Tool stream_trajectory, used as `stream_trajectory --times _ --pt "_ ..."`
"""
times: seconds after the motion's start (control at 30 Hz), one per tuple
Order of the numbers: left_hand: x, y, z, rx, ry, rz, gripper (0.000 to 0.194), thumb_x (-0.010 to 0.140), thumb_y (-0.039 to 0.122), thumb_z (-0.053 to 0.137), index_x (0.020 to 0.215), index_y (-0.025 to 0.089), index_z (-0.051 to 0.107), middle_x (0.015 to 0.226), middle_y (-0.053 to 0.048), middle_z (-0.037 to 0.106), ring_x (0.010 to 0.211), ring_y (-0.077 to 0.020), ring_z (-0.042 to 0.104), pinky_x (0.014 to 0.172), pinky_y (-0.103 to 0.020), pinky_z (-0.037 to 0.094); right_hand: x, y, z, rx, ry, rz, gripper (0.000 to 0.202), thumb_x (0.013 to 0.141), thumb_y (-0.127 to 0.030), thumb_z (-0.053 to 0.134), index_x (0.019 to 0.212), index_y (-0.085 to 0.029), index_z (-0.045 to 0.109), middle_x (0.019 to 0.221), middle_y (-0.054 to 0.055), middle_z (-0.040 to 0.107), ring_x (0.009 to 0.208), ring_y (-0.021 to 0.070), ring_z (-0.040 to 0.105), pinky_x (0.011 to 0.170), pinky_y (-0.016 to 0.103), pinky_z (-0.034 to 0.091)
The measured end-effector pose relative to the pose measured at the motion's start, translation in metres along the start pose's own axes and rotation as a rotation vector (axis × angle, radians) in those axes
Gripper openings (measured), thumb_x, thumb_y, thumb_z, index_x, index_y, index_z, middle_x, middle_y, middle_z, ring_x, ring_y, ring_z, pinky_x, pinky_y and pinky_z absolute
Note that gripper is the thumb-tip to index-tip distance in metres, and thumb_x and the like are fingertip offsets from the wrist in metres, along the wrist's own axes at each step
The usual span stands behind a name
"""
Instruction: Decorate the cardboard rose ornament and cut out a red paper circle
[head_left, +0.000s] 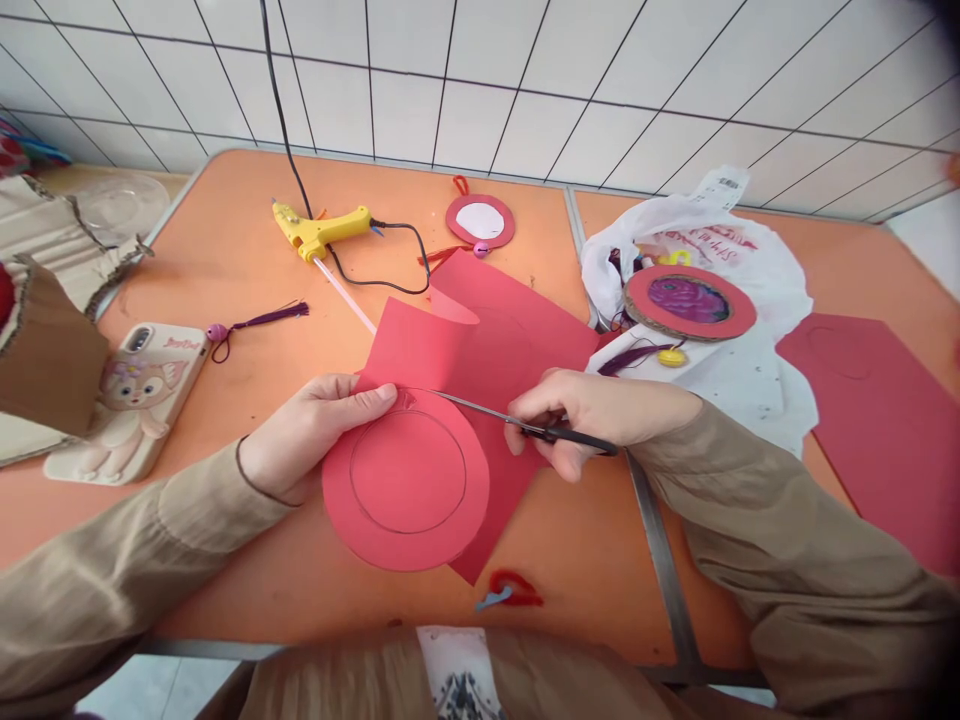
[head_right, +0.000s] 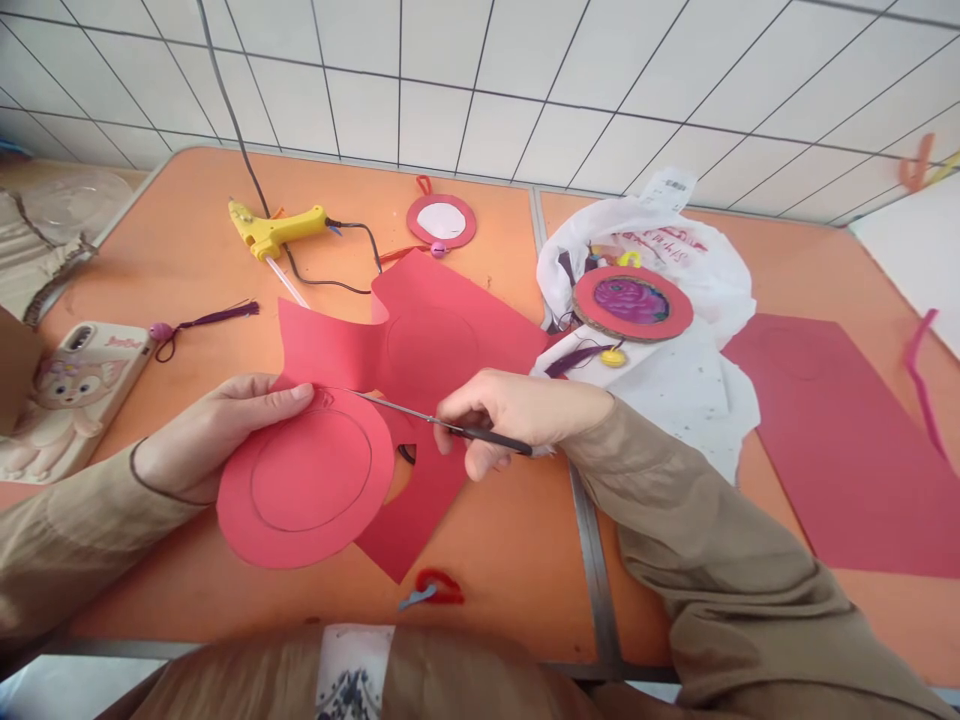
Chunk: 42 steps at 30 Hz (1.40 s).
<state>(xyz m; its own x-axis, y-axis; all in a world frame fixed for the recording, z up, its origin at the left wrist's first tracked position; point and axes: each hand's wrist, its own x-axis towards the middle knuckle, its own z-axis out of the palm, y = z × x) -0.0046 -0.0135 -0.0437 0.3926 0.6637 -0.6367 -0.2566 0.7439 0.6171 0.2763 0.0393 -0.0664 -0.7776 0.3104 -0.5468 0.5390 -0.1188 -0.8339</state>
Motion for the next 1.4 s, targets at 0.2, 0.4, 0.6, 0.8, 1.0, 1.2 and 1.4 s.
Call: stream_trajectory --times 0.2,0.4,0.6,0.8,1.0,1.2,1.4 --pt "-0.002 0.0 0.001 0.003 0.015 -0.005 0.027 0.089 0.014 0.059 0.068 0.01 0.075 0.062 -0.008 0.073 0.051 -0.0143 0.068 0.05 -0.019 0.056 0.0 -0.001 0.001 -0.028 0.0 -0.011 0.047 0.063 -0.048 0.084 0.087 -0.013 0.064 0.059 -0.004 0.056 0.051 0.009 0.049 0.049 0.022 0.038" --pt "-0.001 0.0 0.0 0.027 0.035 -0.006 0.018 0.084 0.018 0.067 0.069 0.011 0.075 0.064 -0.009 0.074 0.053 -0.0154 0.068 0.053 -0.02 0.056 0.0 -0.002 0.002 -0.071 0.022 -0.003 0.046 0.064 -0.049 0.083 0.088 -0.014 0.065 0.06 -0.003 0.058 0.053 0.0103 0.051 0.05 0.023 0.038" --pt "-0.009 0.004 0.01 0.02 0.066 -0.006 0.026 0.09 0.014 0.058 0.072 0.012 0.077 0.062 -0.009 0.074 0.053 -0.0143 0.068 0.053 -0.019 0.055 0.0 -0.004 0.003 -0.115 0.04 -0.028 0.048 0.063 -0.052 0.082 0.087 -0.014 0.065 0.059 -0.004 0.055 0.051 0.0087 0.045 0.049 0.022 0.035" --pt "-0.012 0.005 0.013 0.027 0.078 -0.013 0.027 0.09 0.014 0.057 0.074 0.011 0.077 0.064 -0.01 0.075 0.055 -0.015 0.069 0.054 -0.02 0.056 0.0 -0.003 0.002 -0.123 0.029 -0.058 0.05 0.064 -0.055 0.081 0.087 -0.014 0.066 0.059 -0.005 0.053 0.051 0.0078 0.043 0.048 0.021 0.034" --pt "-0.005 0.001 0.007 0.003 0.015 -0.011 0.019 0.084 0.016 0.065 0.069 0.01 0.076 0.062 -0.011 0.074 0.051 -0.0167 0.068 0.051 -0.022 0.056 0.001 0.0 0.003 -0.087 0.024 -0.071 0.048 0.066 -0.054 0.08 0.087 -0.014 0.065 0.059 -0.005 0.053 0.051 0.0085 0.047 0.047 0.02 0.032" --pt "-0.005 0.001 0.009 -0.006 0.011 -0.002 0.017 0.082 0.015 0.067 0.067 0.01 0.074 0.062 -0.01 0.073 0.051 -0.0167 0.068 0.051 -0.021 0.056 0.003 0.003 0.004 -0.099 0.037 -0.131 0.048 0.067 -0.055 0.079 0.086 -0.013 0.064 0.058 -0.005 0.05 0.05 0.0079 0.044 0.047 0.02 0.031" --pt "-0.005 0.001 0.009 -0.012 0.031 -0.014 0.017 0.081 0.015 0.067 0.067 0.01 0.074 0.06 -0.011 0.073 0.049 -0.0167 0.067 0.05 -0.022 0.055 0.002 0.005 0.005 -0.094 0.038 -0.158 0.052 0.068 -0.059 0.078 0.086 -0.012 0.064 0.057 -0.006 0.049 0.049 0.007 0.041 0.046 0.019 0.03"
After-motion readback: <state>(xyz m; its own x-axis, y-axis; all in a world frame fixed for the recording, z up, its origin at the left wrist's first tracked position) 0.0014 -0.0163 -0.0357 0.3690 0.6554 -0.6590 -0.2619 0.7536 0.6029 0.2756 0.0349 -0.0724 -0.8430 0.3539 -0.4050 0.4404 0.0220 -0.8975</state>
